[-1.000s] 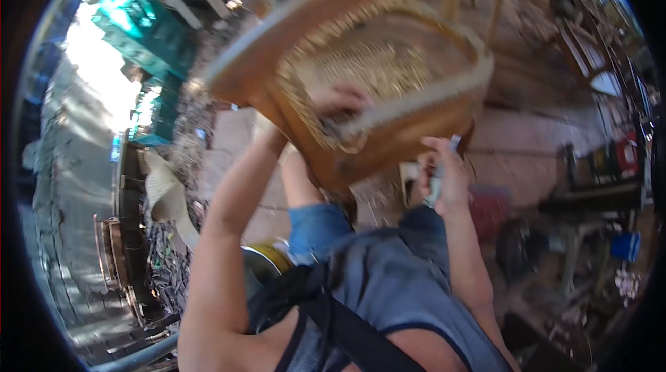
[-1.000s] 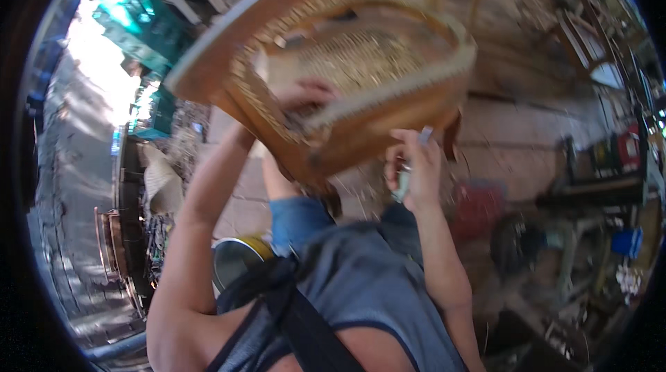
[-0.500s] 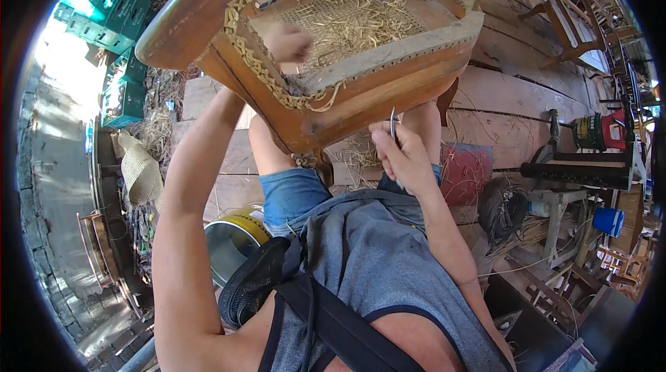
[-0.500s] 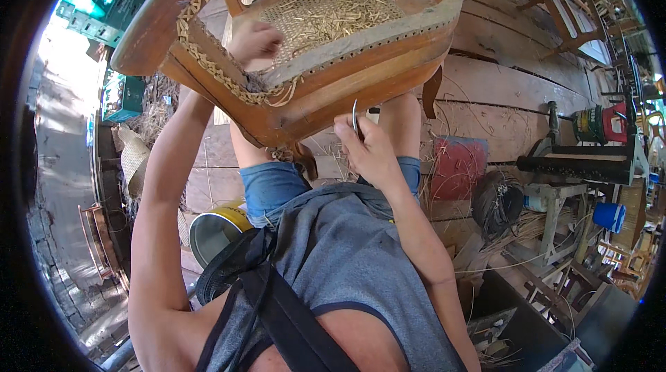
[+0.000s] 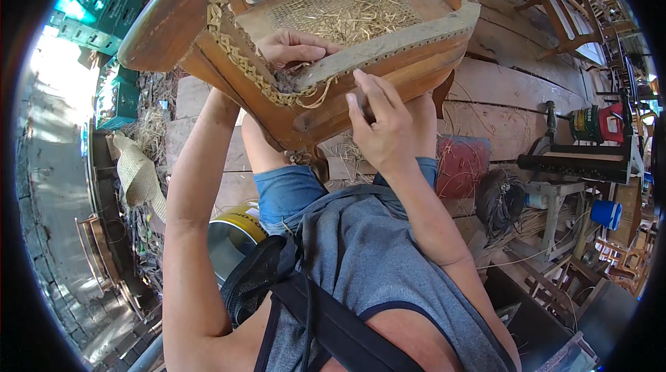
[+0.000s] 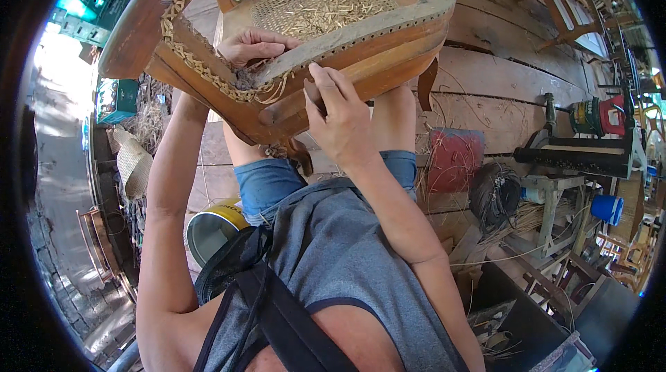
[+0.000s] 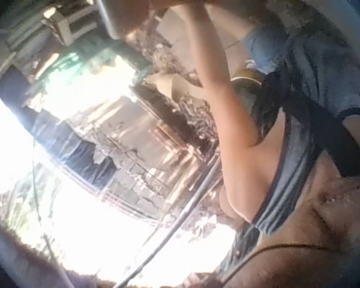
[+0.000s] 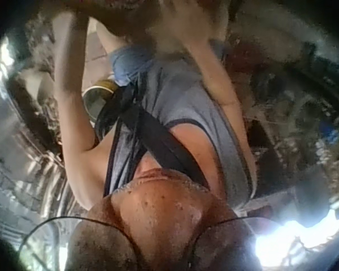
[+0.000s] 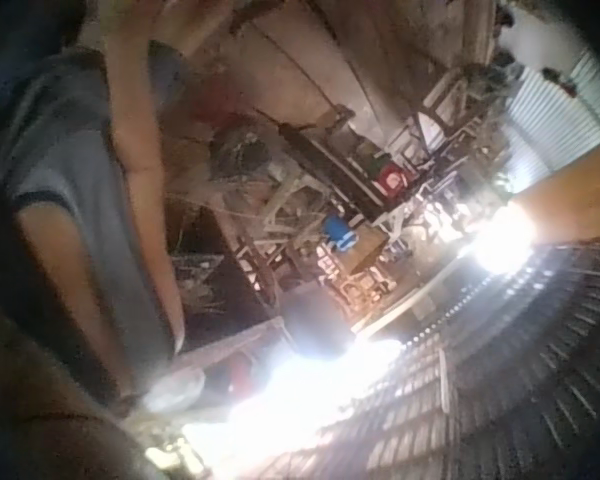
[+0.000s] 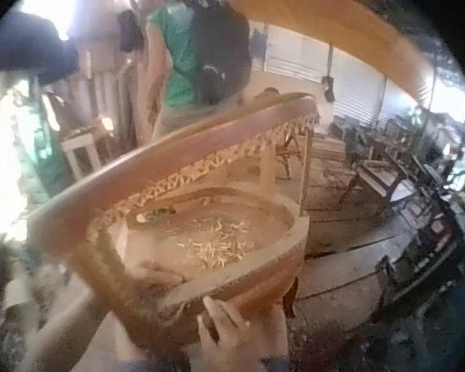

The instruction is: Replacing the decorative trim and weaving on a wooden chair.

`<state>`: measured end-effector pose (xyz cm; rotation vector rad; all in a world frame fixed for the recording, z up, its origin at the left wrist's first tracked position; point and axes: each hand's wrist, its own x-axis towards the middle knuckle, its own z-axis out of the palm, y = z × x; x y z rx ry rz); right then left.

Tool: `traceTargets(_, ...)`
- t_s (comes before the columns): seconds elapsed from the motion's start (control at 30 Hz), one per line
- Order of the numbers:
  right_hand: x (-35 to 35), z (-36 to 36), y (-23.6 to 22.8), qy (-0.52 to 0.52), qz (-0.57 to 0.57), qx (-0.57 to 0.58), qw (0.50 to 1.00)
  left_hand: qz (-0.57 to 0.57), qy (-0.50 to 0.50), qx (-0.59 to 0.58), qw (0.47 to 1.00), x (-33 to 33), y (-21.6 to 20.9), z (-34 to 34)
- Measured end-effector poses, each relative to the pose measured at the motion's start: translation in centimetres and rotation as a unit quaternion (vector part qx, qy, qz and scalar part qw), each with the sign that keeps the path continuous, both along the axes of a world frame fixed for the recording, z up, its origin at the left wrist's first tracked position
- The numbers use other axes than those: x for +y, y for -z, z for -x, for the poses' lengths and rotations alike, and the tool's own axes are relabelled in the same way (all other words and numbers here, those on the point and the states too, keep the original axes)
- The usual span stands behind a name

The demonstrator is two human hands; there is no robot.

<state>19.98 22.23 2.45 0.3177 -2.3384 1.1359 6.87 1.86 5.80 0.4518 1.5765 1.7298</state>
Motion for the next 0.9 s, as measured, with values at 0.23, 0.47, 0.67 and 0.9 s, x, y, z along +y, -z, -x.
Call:
traceTargets(0.23, -0.8, -0.9, 0.0, -0.003, -0.054, 0.017, 0.998, 0.004, 0.005, -0.015, 1.0, -0.1, -0.2, 0.8)
traceTargets(0.47, -0.2, -0.8, -0.2, -0.038, -0.047, -0.002, 0.998, 0.049, -0.006, -0.016, 0.999, 1.1, 0.5, 1.3)
traceTargets(0.67, 0.0, -1.0, 0.6, -0.029, -0.052, -0.025, 0.998, 0.08, 0.008, 0.036, 0.996, 1.4, -0.2, 1.1)
traceTargets(0.9, -0.1, -0.8, -1.1, -0.023, 0.071, -0.078, 0.994, 0.013, 0.051, 0.04, 0.998, 0.7, 1.0, 1.6)
